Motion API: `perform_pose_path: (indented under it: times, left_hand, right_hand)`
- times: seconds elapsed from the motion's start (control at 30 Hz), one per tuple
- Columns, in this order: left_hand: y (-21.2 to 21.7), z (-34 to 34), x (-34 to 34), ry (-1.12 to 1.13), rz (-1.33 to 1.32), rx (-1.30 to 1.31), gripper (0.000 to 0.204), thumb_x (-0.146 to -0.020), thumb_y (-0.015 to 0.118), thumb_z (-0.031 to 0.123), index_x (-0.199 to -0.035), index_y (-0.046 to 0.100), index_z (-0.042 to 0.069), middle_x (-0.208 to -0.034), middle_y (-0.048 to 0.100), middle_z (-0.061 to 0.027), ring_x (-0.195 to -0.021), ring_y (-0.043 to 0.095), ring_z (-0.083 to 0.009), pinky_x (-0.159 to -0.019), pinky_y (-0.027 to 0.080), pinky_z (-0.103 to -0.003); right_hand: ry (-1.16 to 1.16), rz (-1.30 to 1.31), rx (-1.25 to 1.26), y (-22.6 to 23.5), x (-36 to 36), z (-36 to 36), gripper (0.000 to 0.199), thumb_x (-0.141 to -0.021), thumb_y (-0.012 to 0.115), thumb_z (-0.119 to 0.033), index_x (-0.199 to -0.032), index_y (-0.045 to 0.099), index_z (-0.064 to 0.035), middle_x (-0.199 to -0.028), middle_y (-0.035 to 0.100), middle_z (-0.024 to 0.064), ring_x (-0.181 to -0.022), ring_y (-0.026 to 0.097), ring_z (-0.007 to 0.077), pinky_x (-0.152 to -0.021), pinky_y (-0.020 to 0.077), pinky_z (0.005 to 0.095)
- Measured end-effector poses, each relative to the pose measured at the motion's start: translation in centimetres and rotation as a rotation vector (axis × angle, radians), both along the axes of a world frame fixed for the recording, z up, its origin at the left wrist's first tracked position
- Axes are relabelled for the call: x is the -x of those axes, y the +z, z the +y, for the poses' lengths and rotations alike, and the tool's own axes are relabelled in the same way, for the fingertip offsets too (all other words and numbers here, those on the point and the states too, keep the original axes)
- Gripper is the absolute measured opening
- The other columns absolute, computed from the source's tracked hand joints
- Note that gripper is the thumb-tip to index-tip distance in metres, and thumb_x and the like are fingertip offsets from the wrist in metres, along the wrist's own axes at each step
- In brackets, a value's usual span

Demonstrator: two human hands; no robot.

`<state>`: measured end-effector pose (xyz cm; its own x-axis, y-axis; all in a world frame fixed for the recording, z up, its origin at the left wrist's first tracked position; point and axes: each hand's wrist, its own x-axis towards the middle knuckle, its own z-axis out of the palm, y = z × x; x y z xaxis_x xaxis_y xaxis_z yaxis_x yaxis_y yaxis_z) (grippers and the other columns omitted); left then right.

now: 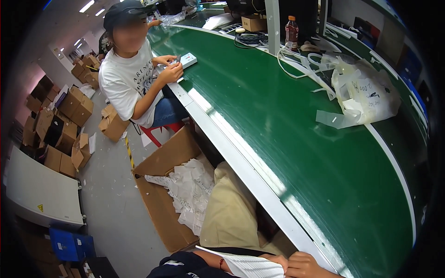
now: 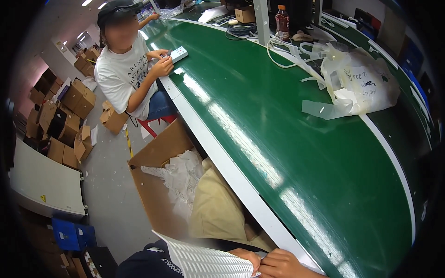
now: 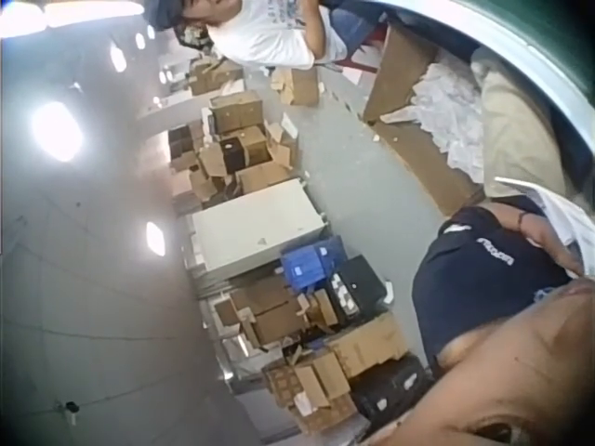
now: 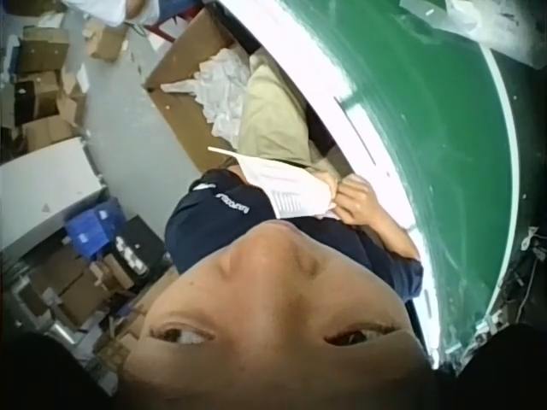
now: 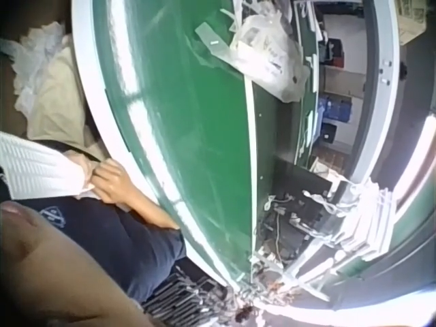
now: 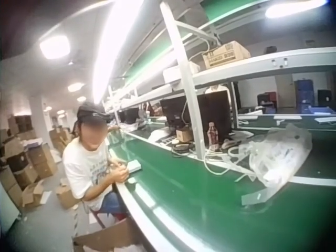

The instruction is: Applying adhesive labels from a sticker sheet to small white electronic components on an assembly line conveyor belt.

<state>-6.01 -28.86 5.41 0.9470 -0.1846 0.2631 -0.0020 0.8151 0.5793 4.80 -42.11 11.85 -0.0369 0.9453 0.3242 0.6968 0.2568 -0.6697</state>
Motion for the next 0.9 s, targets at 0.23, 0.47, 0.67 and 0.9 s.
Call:
perform_pose_path:
  times: [0.23,0.47,0.67,0.9]
  left_hand:
    - [5.2,2.3,-1.1,-0.019,0.003,-0.444,0.009,-0.078,0.056,0.008,-0.084,0.05,0.003,-0.08,0.057,-0.0081,-0.071,0.054,-0.019,-0.068,0.044,-0.027]
    - [6.7,2.0,-0.9,0.033,0.166,-0.625,0.002,-0.079,0.053,0.008,-0.08,0.051,0.007,-0.08,0.055,-0.0046,-0.071,0.051,-0.0159,-0.067,0.041,-0.026]
    - [5.1,1.6,-1.0,0.111,0.007,-0.575,0.01,-0.078,0.056,0.011,-0.083,0.051,0.004,-0.077,0.055,-0.0055,-0.069,0.052,-0.0157,-0.066,0.042,-0.024]
    - [0.2,-0.3,-0.2,0.166,-0.127,-0.462,0.018,-0.082,0.053,0.016,-0.089,0.052,-0.001,-0.081,0.058,-0.0083,-0.071,0.056,-0.0155,-0.063,0.046,-0.022]
  right_hand:
    - [0.0,-0.038,0.0,0.4,-0.2,-0.2,0.01,-0.067,0.055,-0.01,-0.06,0.052,-0.0035,-0.06,0.047,0.0096,-0.051,0.042,0.0229,-0.054,0.0355,0.0306]
    - [-0.004,-0.005,0.027,0.0,-0.2,-0.3,0.012,-0.067,0.055,-0.01,-0.057,0.05,-0.0037,-0.059,0.047,0.0096,-0.051,0.042,0.0229,-0.054,0.0357,0.0309]
    - [0.02,-0.015,0.01,0.1,-0.2,-0.2,0.015,-0.066,0.055,-0.009,-0.054,0.048,-0.004,-0.059,0.047,0.0097,-0.051,0.042,0.0228,-0.054,0.0359,0.0311]
    - [0.067,-0.015,-0.038,-0.5,-0.5,0.0,0.016,-0.065,0.055,-0.008,-0.052,0.046,-0.0045,-0.058,0.047,0.0097,-0.051,0.042,0.0229,-0.054,0.0362,0.0307]
